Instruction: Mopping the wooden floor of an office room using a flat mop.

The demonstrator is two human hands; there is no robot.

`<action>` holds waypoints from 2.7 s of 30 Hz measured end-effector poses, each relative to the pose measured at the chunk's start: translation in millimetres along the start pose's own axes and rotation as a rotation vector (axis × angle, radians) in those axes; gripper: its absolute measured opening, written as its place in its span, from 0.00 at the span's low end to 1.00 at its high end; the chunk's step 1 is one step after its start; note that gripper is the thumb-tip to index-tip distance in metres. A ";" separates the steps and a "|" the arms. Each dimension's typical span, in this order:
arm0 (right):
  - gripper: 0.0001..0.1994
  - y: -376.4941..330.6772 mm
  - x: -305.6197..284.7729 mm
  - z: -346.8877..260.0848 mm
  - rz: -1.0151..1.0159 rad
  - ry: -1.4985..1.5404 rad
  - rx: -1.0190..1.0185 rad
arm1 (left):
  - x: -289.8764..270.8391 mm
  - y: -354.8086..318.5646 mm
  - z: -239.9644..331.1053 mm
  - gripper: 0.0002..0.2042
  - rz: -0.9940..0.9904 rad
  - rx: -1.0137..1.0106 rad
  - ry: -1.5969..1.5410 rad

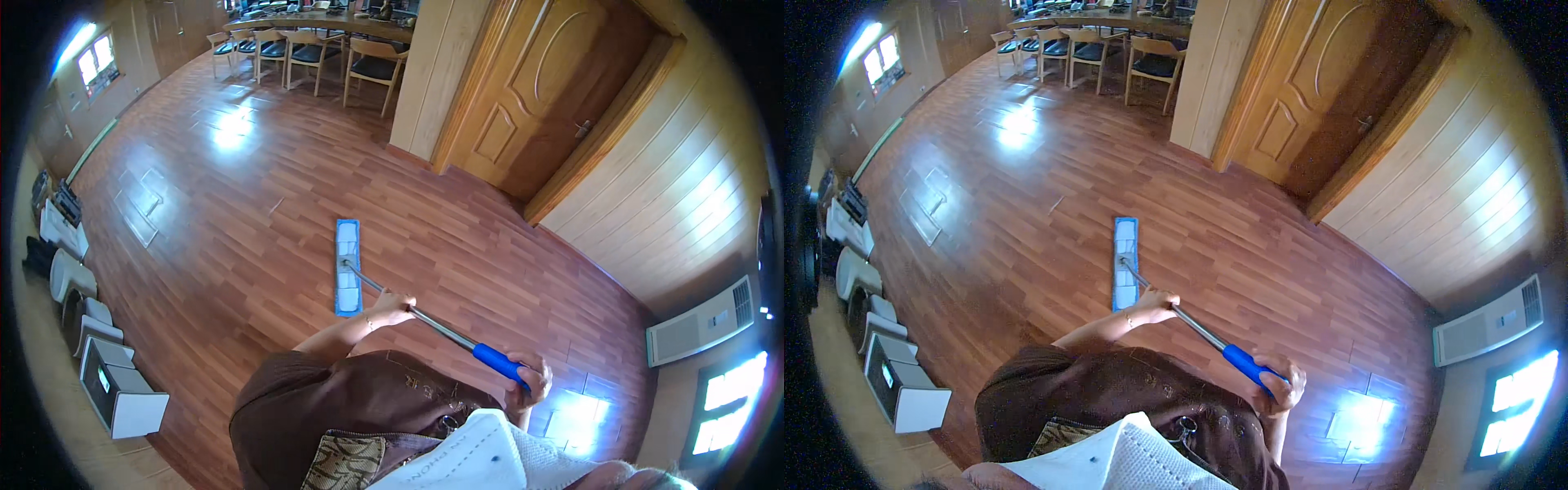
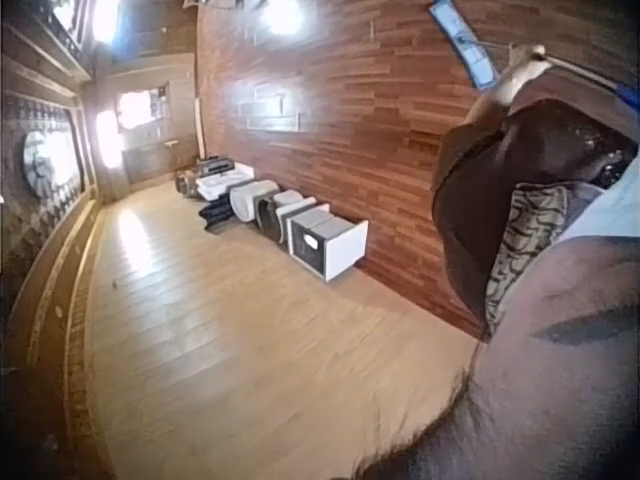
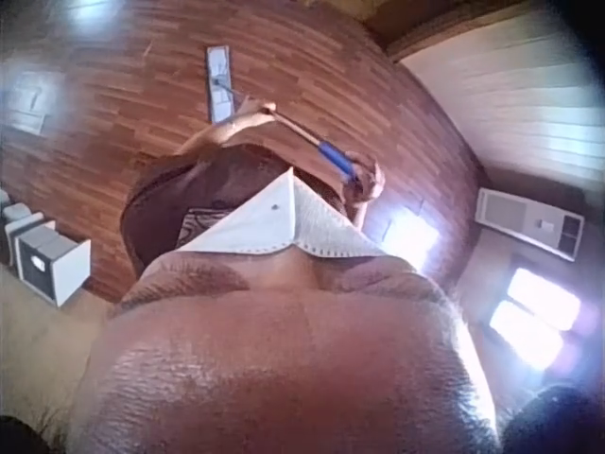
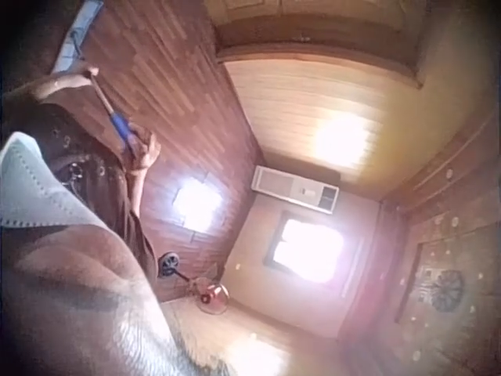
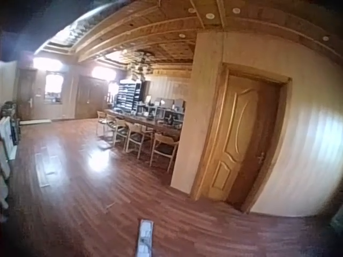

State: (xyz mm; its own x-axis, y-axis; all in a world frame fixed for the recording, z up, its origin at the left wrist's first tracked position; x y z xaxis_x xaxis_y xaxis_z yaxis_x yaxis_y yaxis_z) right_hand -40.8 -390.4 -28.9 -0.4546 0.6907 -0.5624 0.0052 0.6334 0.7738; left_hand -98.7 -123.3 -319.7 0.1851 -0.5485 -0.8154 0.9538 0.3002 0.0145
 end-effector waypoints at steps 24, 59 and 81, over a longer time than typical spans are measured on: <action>0.15 113.0 236.4 5.1 -0.781 1.179 0.177 | -37.3 -314.4 -125.6 0.12 0.404 -0.953 -0.090; 0.16 70.5 53.9 -6.1 -0.234 0.036 0.145 | -9.1 73.2 -37.0 0.16 -0.209 0.520 -0.287; 0.06 257.5 289.7 203.6 -0.242 0.758 -0.278 | -172.9 96.3 -357.6 0.14 0.235 -0.116 -0.226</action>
State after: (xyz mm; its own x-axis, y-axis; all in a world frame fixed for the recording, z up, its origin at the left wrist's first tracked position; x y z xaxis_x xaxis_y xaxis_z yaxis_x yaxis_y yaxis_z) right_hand 10.3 43.9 -52.0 -0.8907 0.0628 -0.4502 -0.3433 0.5563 0.7568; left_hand -123.5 279.5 -384.2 0.4567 -0.6087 -0.6488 0.8480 0.5184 0.1106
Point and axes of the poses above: each hand's wrist, its own y-axis towards the middle knuckle, its own x-axis out of the palm, z = x × y, the point moved 4 cm from there along y, towards the middle knuckle, and after that the axes turned 10 degrees about -z, right-handed, at the moved point
